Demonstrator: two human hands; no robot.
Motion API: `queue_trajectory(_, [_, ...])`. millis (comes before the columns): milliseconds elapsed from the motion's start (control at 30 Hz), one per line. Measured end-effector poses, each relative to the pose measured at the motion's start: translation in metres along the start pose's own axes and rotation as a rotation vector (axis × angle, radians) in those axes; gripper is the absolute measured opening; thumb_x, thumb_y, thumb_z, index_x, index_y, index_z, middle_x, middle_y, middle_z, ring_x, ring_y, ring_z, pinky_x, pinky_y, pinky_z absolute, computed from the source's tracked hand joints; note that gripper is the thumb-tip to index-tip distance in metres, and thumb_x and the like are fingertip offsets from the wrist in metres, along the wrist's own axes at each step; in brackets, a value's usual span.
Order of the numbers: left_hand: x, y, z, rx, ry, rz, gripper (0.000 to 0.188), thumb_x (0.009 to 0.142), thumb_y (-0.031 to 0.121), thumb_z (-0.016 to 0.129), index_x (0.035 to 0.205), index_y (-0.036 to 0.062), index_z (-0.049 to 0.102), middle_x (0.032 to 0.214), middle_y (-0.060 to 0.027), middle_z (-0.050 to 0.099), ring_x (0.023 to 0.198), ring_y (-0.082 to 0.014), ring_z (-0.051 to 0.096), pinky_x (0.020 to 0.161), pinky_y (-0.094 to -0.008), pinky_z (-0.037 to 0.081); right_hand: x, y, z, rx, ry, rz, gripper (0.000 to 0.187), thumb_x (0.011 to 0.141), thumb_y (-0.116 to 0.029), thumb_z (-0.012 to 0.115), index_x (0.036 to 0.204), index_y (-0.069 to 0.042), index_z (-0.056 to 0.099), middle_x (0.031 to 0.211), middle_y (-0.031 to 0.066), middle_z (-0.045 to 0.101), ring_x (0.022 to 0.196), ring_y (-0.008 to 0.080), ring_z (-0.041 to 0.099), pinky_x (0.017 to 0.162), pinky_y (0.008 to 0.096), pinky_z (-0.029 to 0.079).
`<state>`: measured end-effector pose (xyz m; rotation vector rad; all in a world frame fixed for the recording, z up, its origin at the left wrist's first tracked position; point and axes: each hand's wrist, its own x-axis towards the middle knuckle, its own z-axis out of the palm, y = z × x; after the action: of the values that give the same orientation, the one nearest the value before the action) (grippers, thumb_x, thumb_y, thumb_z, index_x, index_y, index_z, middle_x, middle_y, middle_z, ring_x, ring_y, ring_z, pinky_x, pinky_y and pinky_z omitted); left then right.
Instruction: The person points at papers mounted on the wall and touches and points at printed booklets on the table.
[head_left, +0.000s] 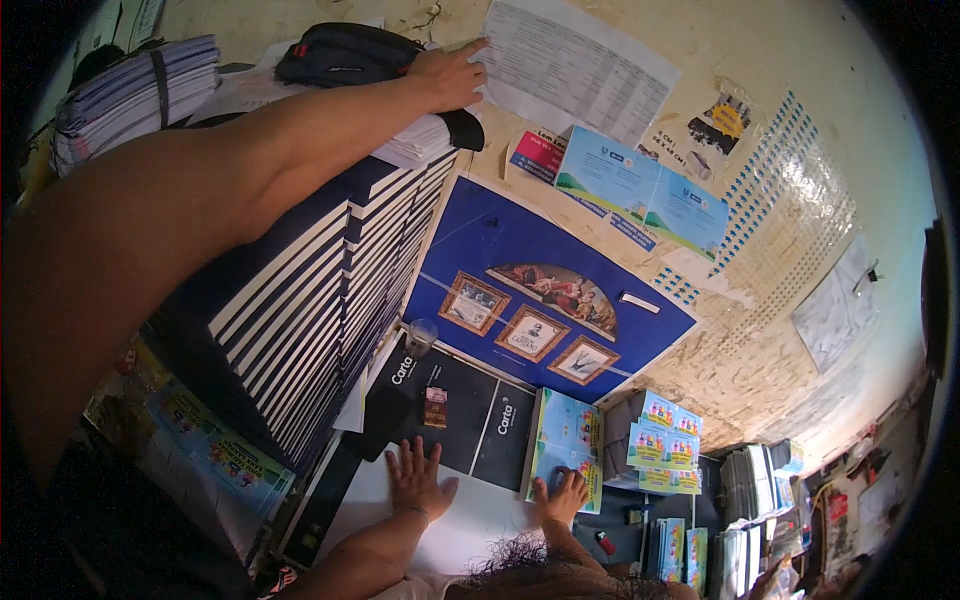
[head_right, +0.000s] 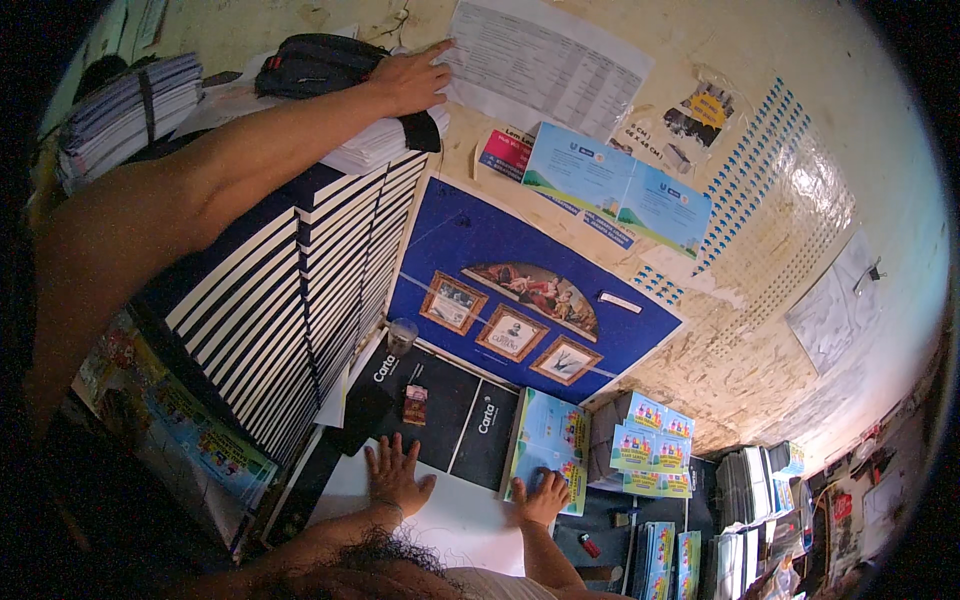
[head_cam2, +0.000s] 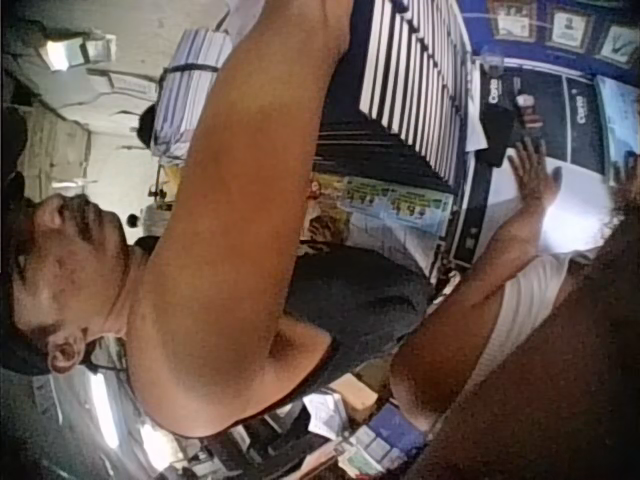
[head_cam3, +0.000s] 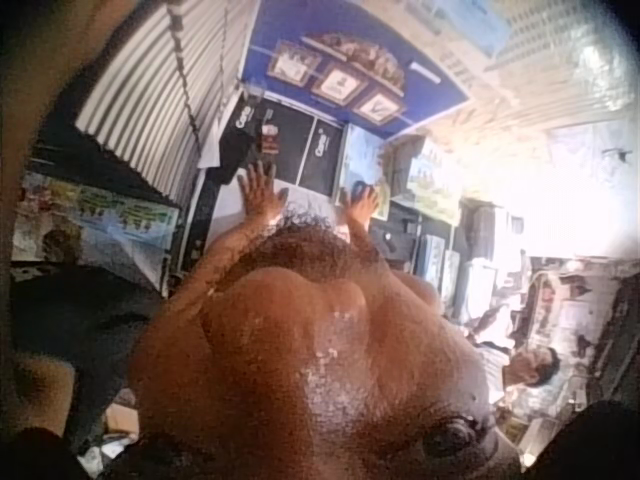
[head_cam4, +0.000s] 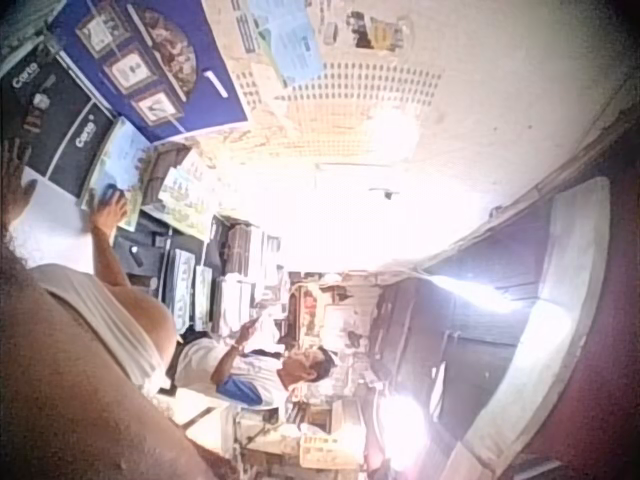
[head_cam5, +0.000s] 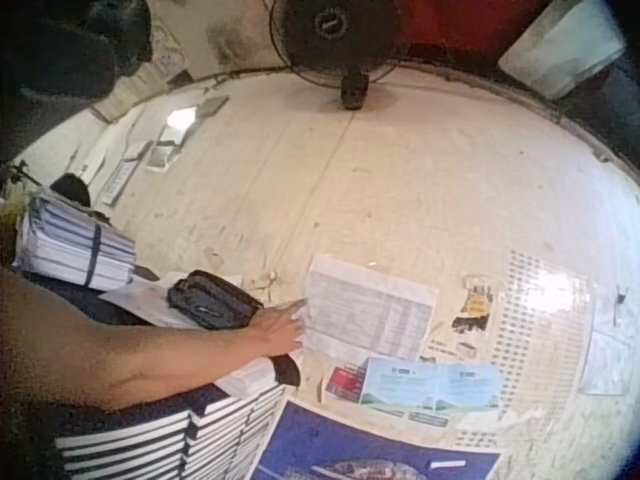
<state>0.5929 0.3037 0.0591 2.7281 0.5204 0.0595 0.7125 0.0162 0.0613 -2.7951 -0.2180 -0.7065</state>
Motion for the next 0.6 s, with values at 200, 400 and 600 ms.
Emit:
queue_trajectory(200, [0.0028, -0.0006, 0.0, -0.042, 0.012, 0.005, 0.088, 0.101, 0.065, 0.046, 0.17, 0.0153, 0.027, 0.178, -0.0225, 0.01, 0.164, -0.0453, 0.002, 0.127, -0.0685, -0.007, 0.0006, -0.0001, 0.0022, -0.003, 0.035, -0.011, 0.074, 0.086, -0.076, 0.065, 0.126, -0.014, 0.065, 0.125, 0.0149, 0.061, 0.121, 0.0405, 0.055, 0.107, 0.0588, 0.038])
queue_trajectory(400, [0.001, -0.0008, 0.0006, -0.046, 0.027, 0.012, 0.087, 0.101, 0.064, 0.047, 0.17, 0.0151, 0.028, 0.178, -0.0226, 0.01, 0.164, -0.0453, 0.001, 0.127, -0.0679, -0.007, 0.0003, -0.001, 0.0002, -0.006, 0.023, -0.012, 0.075, 0.087, -0.077, 0.063, 0.127, -0.014, 0.065, 0.125, 0.0144, 0.06, 0.121, 0.04, 0.055, 0.106, 0.0582, 0.037])
queue_trajectory(600, [-0.0008, -0.0007, 0.0, -0.035, 0.022, 0.013, 0.087, 0.102, 0.064, 0.046, 0.171, 0.0152, 0.027, 0.178, -0.0223, 0.011, 0.164, -0.0451, 0.0, 0.127, -0.0677, -0.008, -0.0005, -0.0015, -0.0009, 0.001, 0.014, -0.01, 0.076, 0.087, -0.078, 0.063, 0.127, -0.013, 0.065, 0.126, 0.0144, 0.06, 0.121, 0.0399, 0.054, 0.106, 0.0576, 0.036])
